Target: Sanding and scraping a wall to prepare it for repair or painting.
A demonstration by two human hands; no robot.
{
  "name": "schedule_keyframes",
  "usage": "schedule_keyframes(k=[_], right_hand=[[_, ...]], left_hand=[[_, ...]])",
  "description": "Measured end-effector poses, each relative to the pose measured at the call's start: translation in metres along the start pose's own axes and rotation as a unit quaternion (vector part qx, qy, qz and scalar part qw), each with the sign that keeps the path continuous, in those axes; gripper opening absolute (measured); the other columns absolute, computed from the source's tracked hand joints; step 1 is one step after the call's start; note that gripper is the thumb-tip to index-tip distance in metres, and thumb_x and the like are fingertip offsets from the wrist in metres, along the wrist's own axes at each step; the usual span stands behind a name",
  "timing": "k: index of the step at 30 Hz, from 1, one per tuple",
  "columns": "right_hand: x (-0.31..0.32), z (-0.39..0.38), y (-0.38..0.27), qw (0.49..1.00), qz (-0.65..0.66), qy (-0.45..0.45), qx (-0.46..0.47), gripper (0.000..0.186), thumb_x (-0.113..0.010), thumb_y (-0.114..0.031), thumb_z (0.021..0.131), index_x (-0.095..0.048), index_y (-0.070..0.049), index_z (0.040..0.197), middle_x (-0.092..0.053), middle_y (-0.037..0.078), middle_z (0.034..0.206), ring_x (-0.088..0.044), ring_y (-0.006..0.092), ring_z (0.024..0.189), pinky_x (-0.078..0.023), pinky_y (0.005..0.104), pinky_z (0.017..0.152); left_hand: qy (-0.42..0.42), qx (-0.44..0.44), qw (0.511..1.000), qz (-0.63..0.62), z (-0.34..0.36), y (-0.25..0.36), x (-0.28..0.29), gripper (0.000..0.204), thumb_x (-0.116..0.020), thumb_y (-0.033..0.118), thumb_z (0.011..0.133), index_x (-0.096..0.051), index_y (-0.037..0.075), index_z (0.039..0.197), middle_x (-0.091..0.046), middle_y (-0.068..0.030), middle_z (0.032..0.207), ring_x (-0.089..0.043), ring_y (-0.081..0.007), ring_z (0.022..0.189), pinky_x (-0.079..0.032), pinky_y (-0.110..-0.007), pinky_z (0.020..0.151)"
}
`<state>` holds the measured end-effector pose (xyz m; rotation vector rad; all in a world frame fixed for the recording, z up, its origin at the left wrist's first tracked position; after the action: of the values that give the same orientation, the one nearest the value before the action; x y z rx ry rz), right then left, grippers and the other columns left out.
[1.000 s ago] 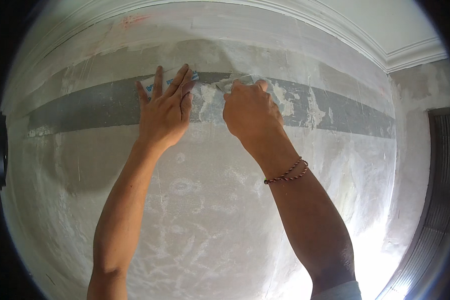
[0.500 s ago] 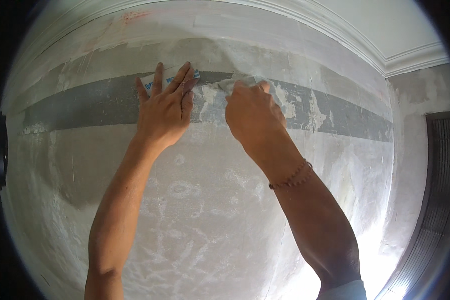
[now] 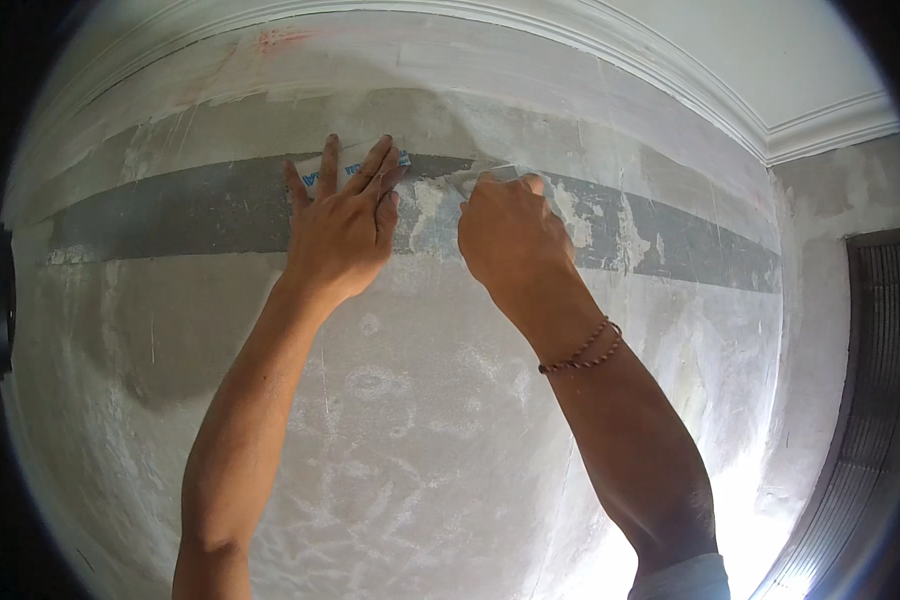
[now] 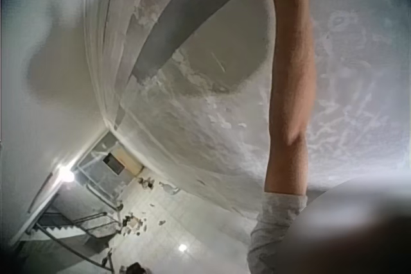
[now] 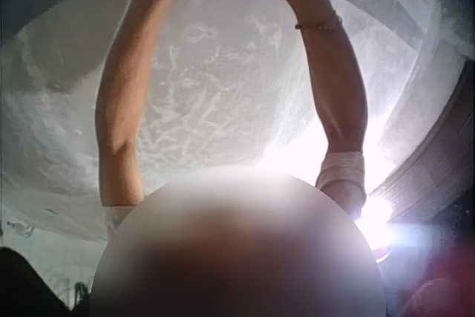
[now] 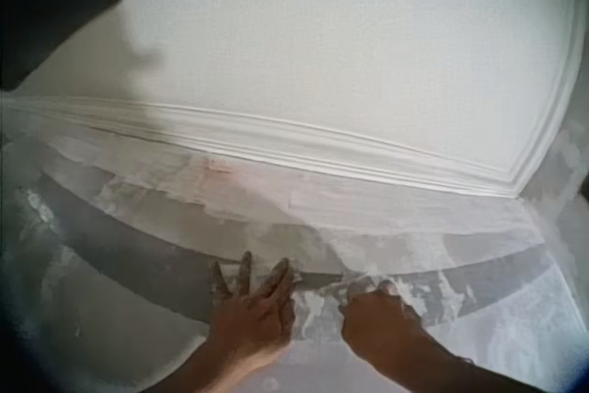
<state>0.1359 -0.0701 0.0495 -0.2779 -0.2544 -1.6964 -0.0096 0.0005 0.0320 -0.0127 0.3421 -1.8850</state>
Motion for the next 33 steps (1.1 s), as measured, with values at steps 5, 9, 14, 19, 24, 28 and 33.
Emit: schedule_keyframes(k=[5,9,14,19,24,28,33], right_hand=[[0.0,-0.004,-0.001,1.0,-0.009,0.003,0.004,0.026,-0.048,-0.014,0.089,-0.059,0.002,0.108,-0.054,0.028,0.111,-0.062,0.0384,0.099,-0.054,0.0431,0.082],[-0.008,0.002,0.005,0.999,-0.012,0.019,0.03,0.026,-0.048,-0.013,0.089,-0.06,0.003,0.105,-0.054,0.027,0.11,-0.062,0.0392,0.097,-0.054,0.0437,0.082],[0.0,0.003,0.0,1.0,0.008,0.025,-0.014,0.027,-0.047,-0.014,0.09,-0.061,0.003,0.105,-0.055,0.027,0.108,-0.062,0.0397,0.096,-0.054,0.0438,0.081],[-0.003,0.003,-0.003,1.0,-0.016,0.019,-0.003,0.029,-0.046,-0.014,0.09,-0.061,0.004,0.106,-0.055,0.028,0.107,-0.062,0.0398,0.097,-0.054,0.0431,0.08],[-0.006,0.007,0.001,0.998,-0.048,0.004,0.045,0.029,-0.047,-0.014,0.089,-0.061,0.004,0.106,-0.055,0.029,0.108,-0.063,0.0395,0.095,-0.054,0.0426,0.081],[0.008,0.009,-0.006,0.998,-0.047,-0.025,0.023,0.029,-0.049,-0.016,0.088,-0.062,0.003,0.105,-0.056,0.03,0.107,-0.063,0.04,0.095,-0.054,0.0436,0.082],[0.002,0.011,-0.004,0.998,-0.043,-0.025,0.042,0.029,-0.051,-0.017,0.087,-0.063,0.003,0.103,-0.056,0.029,0.108,-0.062,0.0403,0.098,-0.053,0.0446,0.083]], left_hand=[[0.013,-0.006,1.0,0.007,0.0,-0.003,0.0,0.045,-0.027,0.031,0.098,-0.043,0.015,0.137,-0.032,0.0044,0.148,-0.019,-0.0389,0.138,-0.006,-0.069,0.107],[0.007,-0.005,1.0,-0.003,0.001,-0.003,0.001,0.045,-0.026,0.031,0.099,-0.043,0.015,0.137,-0.033,0.0041,0.148,-0.019,-0.0379,0.139,-0.005,-0.069,0.107],[0.0,-0.002,1.0,-0.009,0.001,-0.001,-0.001,0.045,-0.026,0.031,0.099,-0.043,0.015,0.137,-0.032,0.0039,0.148,-0.019,-0.0373,0.139,-0.005,-0.069,0.107],[0.014,-0.001,1.0,-0.006,0.0,-0.002,-0.002,0.045,-0.027,0.031,0.098,-0.043,0.015,0.137,-0.033,0.0038,0.148,-0.02,-0.0376,0.139,-0.008,-0.069,0.106],[0.013,0.004,1.0,-0.009,0.0,-0.001,-0.002,0.045,-0.027,0.031,0.098,-0.043,0.014,0.137,-0.033,0.0037,0.147,-0.02,-0.038,0.138,-0.009,-0.069,0.107],[0.048,-0.003,0.998,-0.047,0.0,-0.003,-0.004,0.045,-0.031,0.028,0.096,-0.046,0.01,0.135,-0.04,-0.0004,0.144,-0.024,-0.0403,0.137,-0.006,-0.071,0.106],[0.045,-0.003,0.998,-0.054,-0.001,-0.003,-0.006,0.046,-0.031,0.029,0.096,-0.047,0.01,0.134,-0.04,-0.0006,0.143,-0.023,-0.0404,0.137,-0.006,-0.071,0.106]])
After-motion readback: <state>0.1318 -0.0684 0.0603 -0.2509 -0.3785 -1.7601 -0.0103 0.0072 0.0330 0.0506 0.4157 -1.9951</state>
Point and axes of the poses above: each hand's wrist, its own z-axis towards the middle knuckle, its own x-axis out of the back of the hand, y = z × x, the point moved 3 cm from there along z, towards the middle knuckle
